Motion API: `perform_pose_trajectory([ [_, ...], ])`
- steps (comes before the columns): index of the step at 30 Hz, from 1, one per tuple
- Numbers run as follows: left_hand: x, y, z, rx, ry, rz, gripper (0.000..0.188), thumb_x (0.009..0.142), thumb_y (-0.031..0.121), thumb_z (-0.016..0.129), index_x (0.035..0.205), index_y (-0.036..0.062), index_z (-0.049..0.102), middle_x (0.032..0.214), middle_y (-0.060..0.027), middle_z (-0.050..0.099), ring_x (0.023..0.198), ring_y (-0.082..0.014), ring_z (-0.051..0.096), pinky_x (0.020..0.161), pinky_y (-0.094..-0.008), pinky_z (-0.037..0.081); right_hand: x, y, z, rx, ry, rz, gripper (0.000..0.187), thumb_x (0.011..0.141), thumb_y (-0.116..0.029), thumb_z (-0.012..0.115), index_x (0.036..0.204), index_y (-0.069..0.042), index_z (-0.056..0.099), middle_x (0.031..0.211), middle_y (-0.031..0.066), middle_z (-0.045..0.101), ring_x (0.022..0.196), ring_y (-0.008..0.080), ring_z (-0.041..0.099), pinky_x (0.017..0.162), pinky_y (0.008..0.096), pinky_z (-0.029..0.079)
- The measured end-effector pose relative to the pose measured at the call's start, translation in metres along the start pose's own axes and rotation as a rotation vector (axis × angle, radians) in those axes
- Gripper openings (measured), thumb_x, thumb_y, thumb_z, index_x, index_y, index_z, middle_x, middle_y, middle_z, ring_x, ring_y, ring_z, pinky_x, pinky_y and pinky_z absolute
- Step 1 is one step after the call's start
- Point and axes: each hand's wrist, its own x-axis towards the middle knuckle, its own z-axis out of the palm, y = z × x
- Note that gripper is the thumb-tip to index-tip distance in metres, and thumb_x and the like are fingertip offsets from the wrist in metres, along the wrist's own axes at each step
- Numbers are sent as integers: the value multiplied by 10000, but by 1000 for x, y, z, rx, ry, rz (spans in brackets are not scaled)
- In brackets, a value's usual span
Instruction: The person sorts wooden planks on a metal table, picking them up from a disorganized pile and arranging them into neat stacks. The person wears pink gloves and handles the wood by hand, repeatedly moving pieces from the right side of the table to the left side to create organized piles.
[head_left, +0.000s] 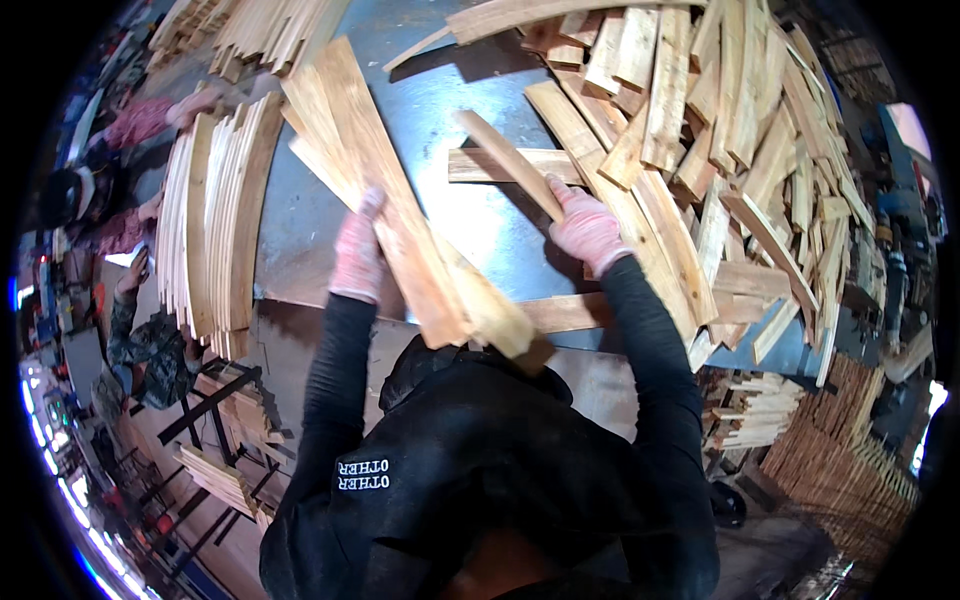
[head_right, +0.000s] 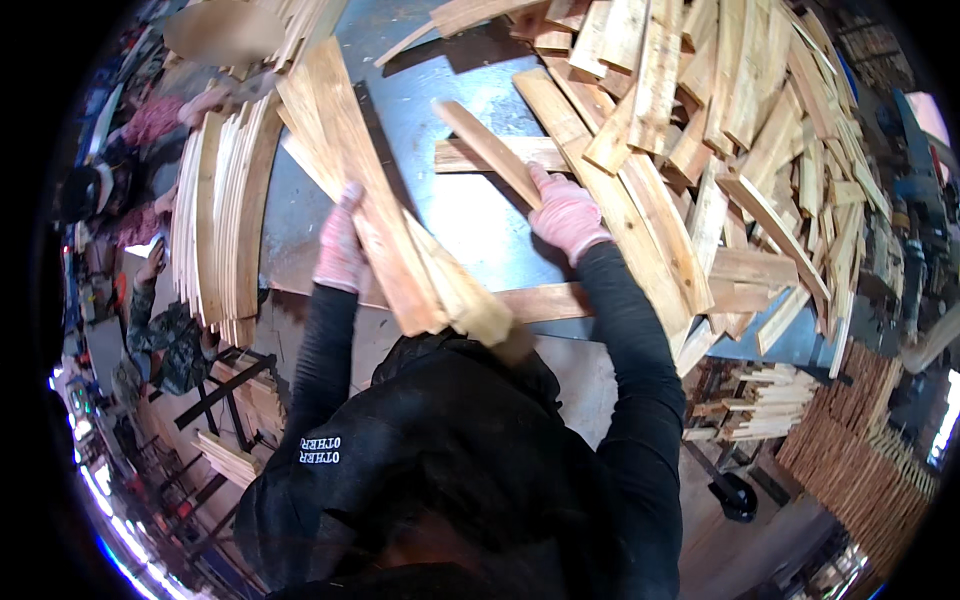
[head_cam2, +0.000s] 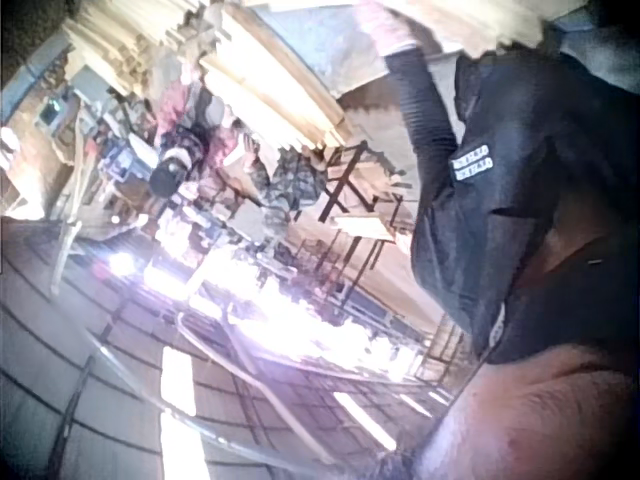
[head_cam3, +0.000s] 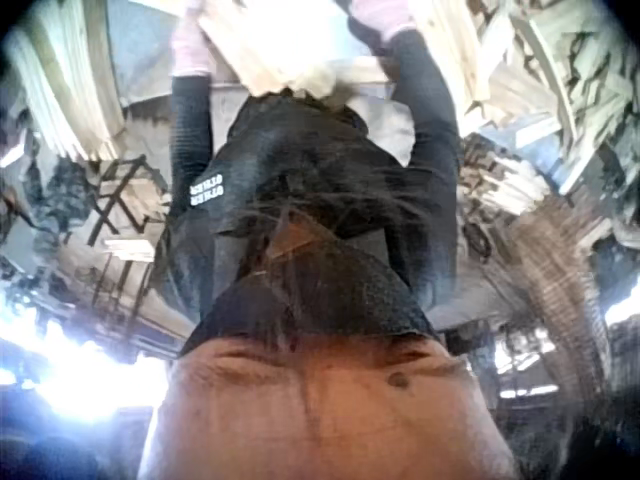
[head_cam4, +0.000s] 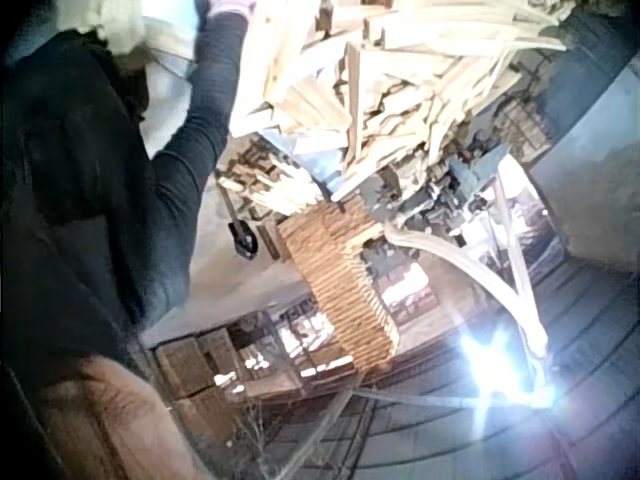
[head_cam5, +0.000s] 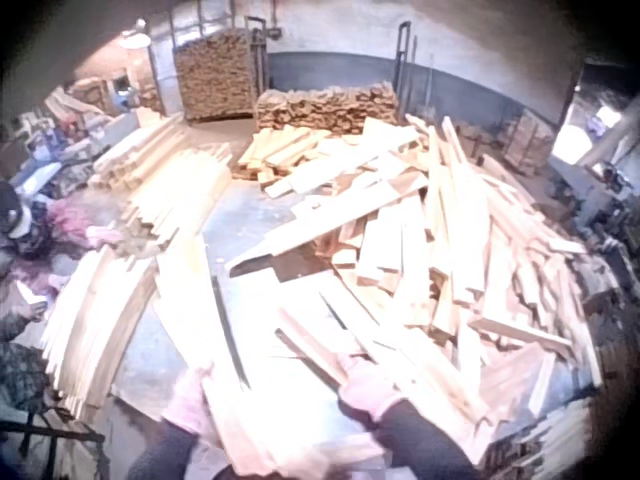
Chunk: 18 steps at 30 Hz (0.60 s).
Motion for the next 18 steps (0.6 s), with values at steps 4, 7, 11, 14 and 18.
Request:
perform_pose_trajectory([
  [4,41,100,-46,411,-41,311,589,853,325,730,1311,-2,555,1083,-124,699,925,-236,693,867,-360,551,36,-17,-41,1240,-371,-285,566,834,-302,770,1285,-13,585,1099,123,661,1042,209,636,918,352,523],
  [7,37,121,-62,928,138,453,661,815,415,737,1306,18,540,1046,-153,712,914,-273,704,845,-389,551,73,-46,-50,1669,-473,-402,599,851,-260,772,1339,-27,513,1133,133,625,1069,236,627,918,379,540],
  [11,12,104,-55,1579,407,475,757,769,544,731,1303,58,507,1026,-205,715,947,-348,710,839,-444,549,104,-59,-16,1886,-429,-332,685,859,-268,766,1414,-49,428,1138,146,618,1049,287,635,930,432,552],
  [14,25,12,-86,1576,316,306,896,781,528,725,1435,50,340,1114,-220,662,1005,-384,677,867,-488,538,111,-58,21,1968,-517,-186,617,899,-258,719,1397,-15,447,1172,185,621,1053,296,650,946,423,544],
  [18,0,-16,-78,1676,380,68,1036,783,474,751,1558,70,195,1340,-230,534,1225,-377,564,997,-495,476,97,-77,63,1686,-318,101,462,946,-339,665,1228,15,572,1024,178,683,958,302,676,877,402,554],
])
